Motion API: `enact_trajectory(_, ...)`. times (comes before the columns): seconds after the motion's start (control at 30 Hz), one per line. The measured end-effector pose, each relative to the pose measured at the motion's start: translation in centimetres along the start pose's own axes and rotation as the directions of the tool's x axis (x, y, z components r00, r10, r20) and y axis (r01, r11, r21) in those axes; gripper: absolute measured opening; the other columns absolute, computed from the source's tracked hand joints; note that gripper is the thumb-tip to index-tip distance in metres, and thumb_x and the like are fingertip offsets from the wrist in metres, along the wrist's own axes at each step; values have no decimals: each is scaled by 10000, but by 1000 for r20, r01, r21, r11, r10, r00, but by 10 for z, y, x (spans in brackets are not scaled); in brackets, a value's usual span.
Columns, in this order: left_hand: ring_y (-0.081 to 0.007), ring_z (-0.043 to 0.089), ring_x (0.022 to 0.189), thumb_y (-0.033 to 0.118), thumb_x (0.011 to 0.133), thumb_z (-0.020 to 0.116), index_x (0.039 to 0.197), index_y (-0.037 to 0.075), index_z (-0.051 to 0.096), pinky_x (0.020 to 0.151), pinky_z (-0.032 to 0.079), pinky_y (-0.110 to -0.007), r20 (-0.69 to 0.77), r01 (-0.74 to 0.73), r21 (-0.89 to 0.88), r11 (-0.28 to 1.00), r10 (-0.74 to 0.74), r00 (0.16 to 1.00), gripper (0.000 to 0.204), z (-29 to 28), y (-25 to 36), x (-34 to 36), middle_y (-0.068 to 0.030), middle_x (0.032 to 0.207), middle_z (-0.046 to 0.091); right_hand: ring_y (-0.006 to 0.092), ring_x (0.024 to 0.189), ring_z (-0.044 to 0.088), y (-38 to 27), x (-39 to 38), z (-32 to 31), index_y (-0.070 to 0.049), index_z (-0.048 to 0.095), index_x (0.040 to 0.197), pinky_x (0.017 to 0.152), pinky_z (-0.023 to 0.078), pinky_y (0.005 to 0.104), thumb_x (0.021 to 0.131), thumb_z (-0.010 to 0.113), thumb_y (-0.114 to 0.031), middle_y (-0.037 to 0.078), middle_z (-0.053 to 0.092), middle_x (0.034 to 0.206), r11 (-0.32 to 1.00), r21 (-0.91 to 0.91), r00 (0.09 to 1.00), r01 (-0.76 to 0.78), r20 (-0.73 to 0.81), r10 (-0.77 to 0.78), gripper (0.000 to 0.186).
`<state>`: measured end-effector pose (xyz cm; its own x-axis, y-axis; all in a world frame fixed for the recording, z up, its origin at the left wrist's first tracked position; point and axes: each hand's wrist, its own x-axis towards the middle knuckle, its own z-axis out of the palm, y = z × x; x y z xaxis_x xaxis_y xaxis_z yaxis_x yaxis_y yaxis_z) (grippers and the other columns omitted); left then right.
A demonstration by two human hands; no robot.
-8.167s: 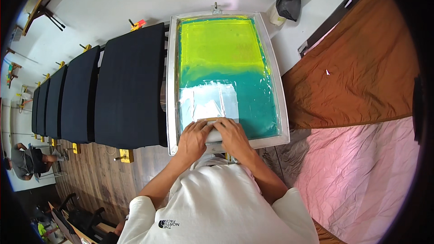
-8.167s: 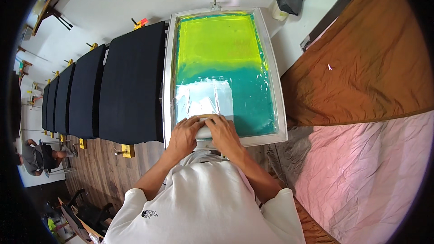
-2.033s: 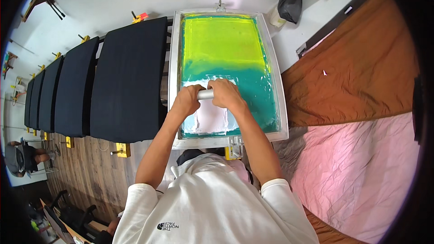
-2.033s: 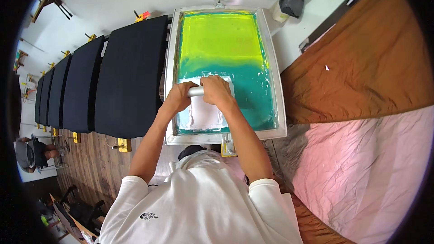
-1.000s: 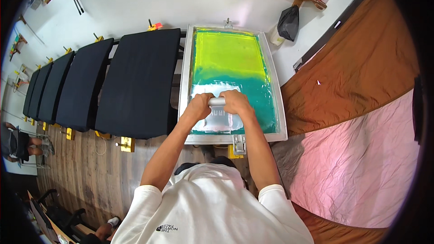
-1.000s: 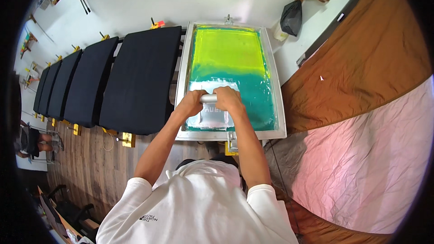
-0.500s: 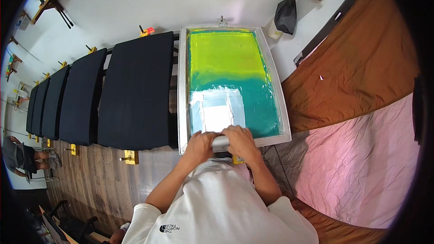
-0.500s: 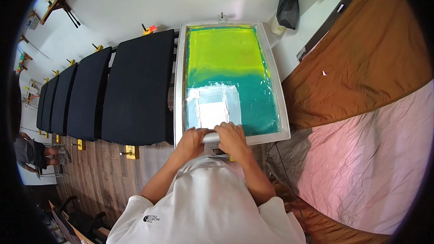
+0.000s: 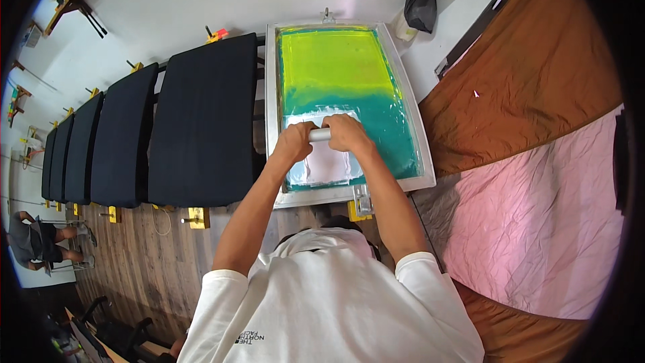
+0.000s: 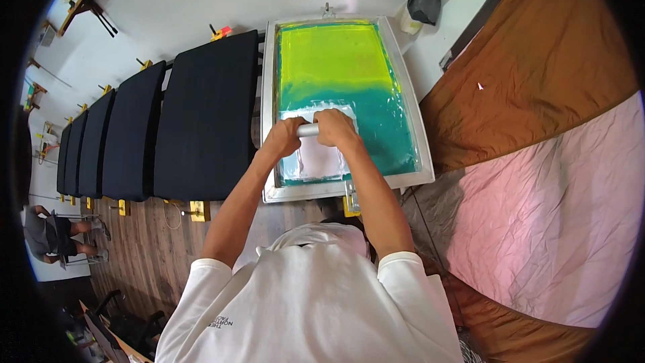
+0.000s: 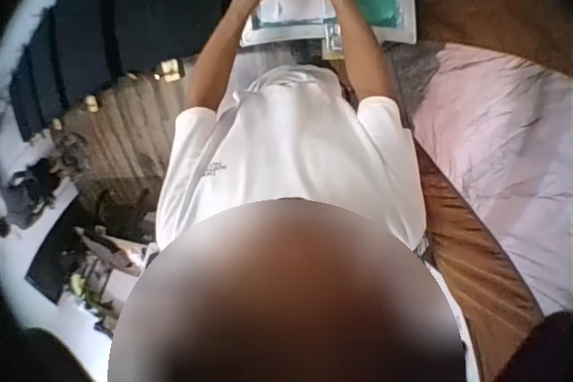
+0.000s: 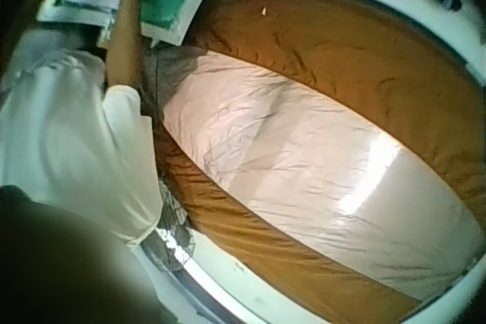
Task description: Using a squeegee to apply ink through a screen onto a garment.
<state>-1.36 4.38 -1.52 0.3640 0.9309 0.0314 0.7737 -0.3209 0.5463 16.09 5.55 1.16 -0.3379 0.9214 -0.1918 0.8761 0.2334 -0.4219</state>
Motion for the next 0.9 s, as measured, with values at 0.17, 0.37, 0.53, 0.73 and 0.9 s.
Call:
enact_trajectory(0.17,-390,679,815,-41,717,618,1027,97,700,746,552,-462,-42,-23,5,1000,23,999,349,11,3,-16,-203,844,692,353,1023,626,-5,-18,13,-90,698,1000,862,519,454,679,603,38,149,683,1023,999,0,996,-49,-74,49,358)
enact_trajectory(0.37,-378,685,776,-16,730,626,991,87,687,707,556,-446,-73,-47,6,999,47,996,288,17,19,-55,-192,801,685,355,1043,612,-17,-59,25,-79,694,1022,867,510,453,676,598,59,162,673,1028,998,4,994,-64,-87,64,385)
enact_trajectory(0.53,-390,679,787,-3,701,635,1013,98,692,724,549,-453,41,9,3,1000,-9,999,332,7,44,-87,-192,838,693,362,990,640,-25,-98,23,-64,710,1025,857,517,446,658,602,51,181,687,995,998,20,997,-54,-52,55,400)
enact_trajectory(0.73,-390,689,870,64,732,642,992,97,729,773,565,-450,154,75,17,997,-77,985,276,-4,28,-28,-199,887,708,350,966,675,-6,-35,-6,-121,724,1009,820,545,453,700,638,-58,157,715,971,988,-129,964,-81,242,111,327)
enact_trajectory(0.9,-396,672,840,-24,728,607,980,90,718,766,549,-478,-142,84,-105,991,-98,985,298,28,18,-39,-187,872,700,362,974,638,-5,-42,36,-103,666,1049,810,527,469,729,637,-13,150,661,1003,998,-69,980,-16,-201,2,334)
